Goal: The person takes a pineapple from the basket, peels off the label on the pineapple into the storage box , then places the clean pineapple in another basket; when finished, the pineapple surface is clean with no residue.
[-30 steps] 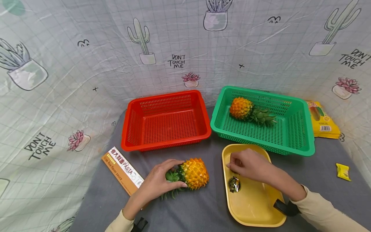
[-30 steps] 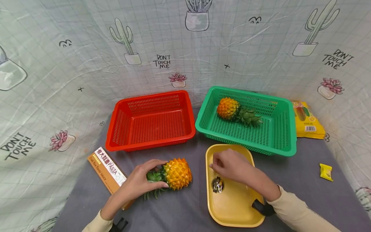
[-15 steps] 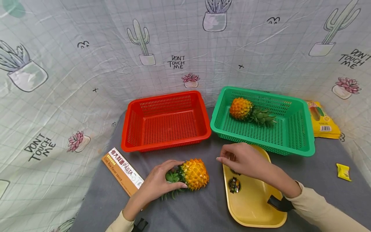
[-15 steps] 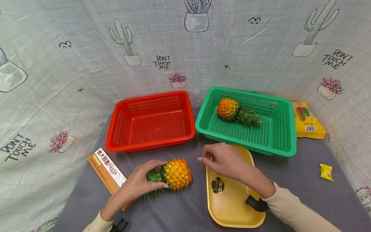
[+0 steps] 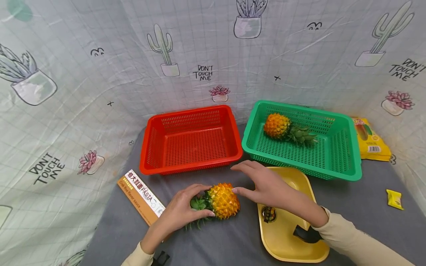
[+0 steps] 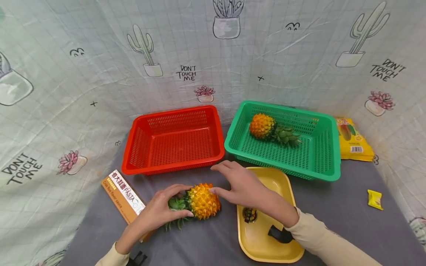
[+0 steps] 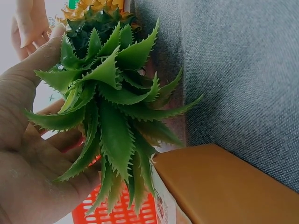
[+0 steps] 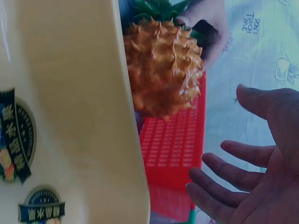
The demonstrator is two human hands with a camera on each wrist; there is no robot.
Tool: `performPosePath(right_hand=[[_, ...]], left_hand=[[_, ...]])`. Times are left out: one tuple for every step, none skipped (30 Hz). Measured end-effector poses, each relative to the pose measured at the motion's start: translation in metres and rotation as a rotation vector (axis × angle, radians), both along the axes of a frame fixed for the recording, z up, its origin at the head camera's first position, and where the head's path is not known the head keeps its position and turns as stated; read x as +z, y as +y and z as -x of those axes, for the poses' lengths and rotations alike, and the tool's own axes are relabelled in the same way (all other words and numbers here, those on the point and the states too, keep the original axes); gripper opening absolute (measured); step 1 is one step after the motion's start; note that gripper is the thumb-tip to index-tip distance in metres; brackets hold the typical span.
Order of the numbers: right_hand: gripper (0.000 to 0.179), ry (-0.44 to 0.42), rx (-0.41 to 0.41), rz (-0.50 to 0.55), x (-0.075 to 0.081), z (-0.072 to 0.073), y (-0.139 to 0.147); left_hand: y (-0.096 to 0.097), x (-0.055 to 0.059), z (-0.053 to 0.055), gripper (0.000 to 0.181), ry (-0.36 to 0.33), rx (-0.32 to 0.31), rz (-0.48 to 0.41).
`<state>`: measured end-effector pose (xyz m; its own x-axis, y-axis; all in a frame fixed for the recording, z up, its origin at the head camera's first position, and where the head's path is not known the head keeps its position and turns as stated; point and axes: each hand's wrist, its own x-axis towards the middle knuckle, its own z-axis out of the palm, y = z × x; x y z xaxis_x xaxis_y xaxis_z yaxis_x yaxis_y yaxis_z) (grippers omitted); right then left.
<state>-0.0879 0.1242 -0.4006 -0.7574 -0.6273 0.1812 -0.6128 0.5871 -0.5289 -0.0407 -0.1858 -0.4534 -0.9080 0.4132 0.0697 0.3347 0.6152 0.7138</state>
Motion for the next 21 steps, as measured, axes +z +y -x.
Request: performPosePath(right_hand=[[0.065,0.0,0.012,0.002,0.0,0.0,-0.002],[0.068,0.0,0.026,0.003,0.0,0.0,-0.005],[0.071,0.002,0.041,0.006,-0.001,0.0,-0.007],[0.074,0.001,0.054,0.006,-0.001,0.0,-0.009],[0.077,0.004,0.067,0.004,-0.002,0.001,-0.011],[0.08,0.002,0.078,0.004,-0.004,0.001,-0.012],[0.083,0.0,0.087,0.001,-0.005,0.001,-0.014],[0.085,-0.002,0.095,-0.002,-0.007,0.001,-0.015],[0.087,-0.004,0.104,-0.003,-0.009,0.001,-0.017],[0.09,-0.01,0.111,-0.007,-0.01,0.001,-0.018],[0.091,-0.015,0.117,-0.012,-0.012,0.001,-0.019],[0.093,-0.024,0.122,-0.018,-0.013,0.0,-0.02],[0.095,-0.03,0.128,-0.024,-0.015,0.0,-0.022],[0.096,-0.033,0.134,-0.025,-0.016,0.0,-0.023],[0.097,-0.037,0.139,-0.028,-0.018,0.0,-0.025],[0.098,-0.042,0.143,-0.031,-0.019,-0.001,-0.026],[0.099,-0.043,0.147,-0.034,-0.02,-0.001,-0.028],[0.099,-0.046,0.149,-0.037,-0.021,-0.002,-0.029],[0.101,-0.046,0.153,-0.038,-0.022,-0.002,-0.03],[0.102,-0.048,0.156,-0.038,-0.023,-0.003,-0.031],[0.103,-0.056,0.159,-0.041,-0.024,-0.003,-0.033]], left_hand=[[0.0,0.0,0.0,0.07,0.0,0.001,0.0],[-0.001,0.0,0.0,0.07,0.003,0.001,-0.001],[-0.001,0.0,0.0,0.07,0.008,0.001,-0.001],[-0.001,0.0,0.001,0.07,0.012,-0.001,-0.001],[-0.001,0.0,0.001,0.071,0.015,-0.002,-0.002],[-0.002,0.0,0.001,0.071,0.018,-0.004,-0.003],[-0.002,0.0,0.001,0.071,0.018,-0.006,-0.004],[-0.002,0.0,0.001,0.071,0.017,-0.009,-0.005],[-0.002,0.0,0.001,0.071,0.016,-0.011,-0.006],[-0.002,0.0,0.001,0.072,0.014,-0.012,-0.007],[-0.002,0.0,0.001,0.072,0.012,-0.013,-0.007],[-0.002,0.0,0.001,0.072,0.01,-0.013,-0.007],[-0.002,0.0,0.001,0.072,0.008,-0.012,-0.007],[-0.002,-0.001,0.001,0.071,0.006,-0.012,-0.007],[-0.002,-0.001,0.001,0.071,0.005,-0.011,-0.008],[-0.002,-0.001,0.001,0.071,0.003,-0.01,-0.008],[-0.002,-0.001,0.001,0.071,0.001,-0.009,-0.007],[-0.002,-0.001,0.001,0.071,-0.001,-0.009,-0.008],[-0.001,-0.001,0.001,0.071,-0.003,-0.008,-0.009],[-0.001,-0.001,0.001,0.071,-0.004,-0.008,-0.01],[-0.001,-0.002,0.001,0.071,-0.004,-0.009,-0.011]])
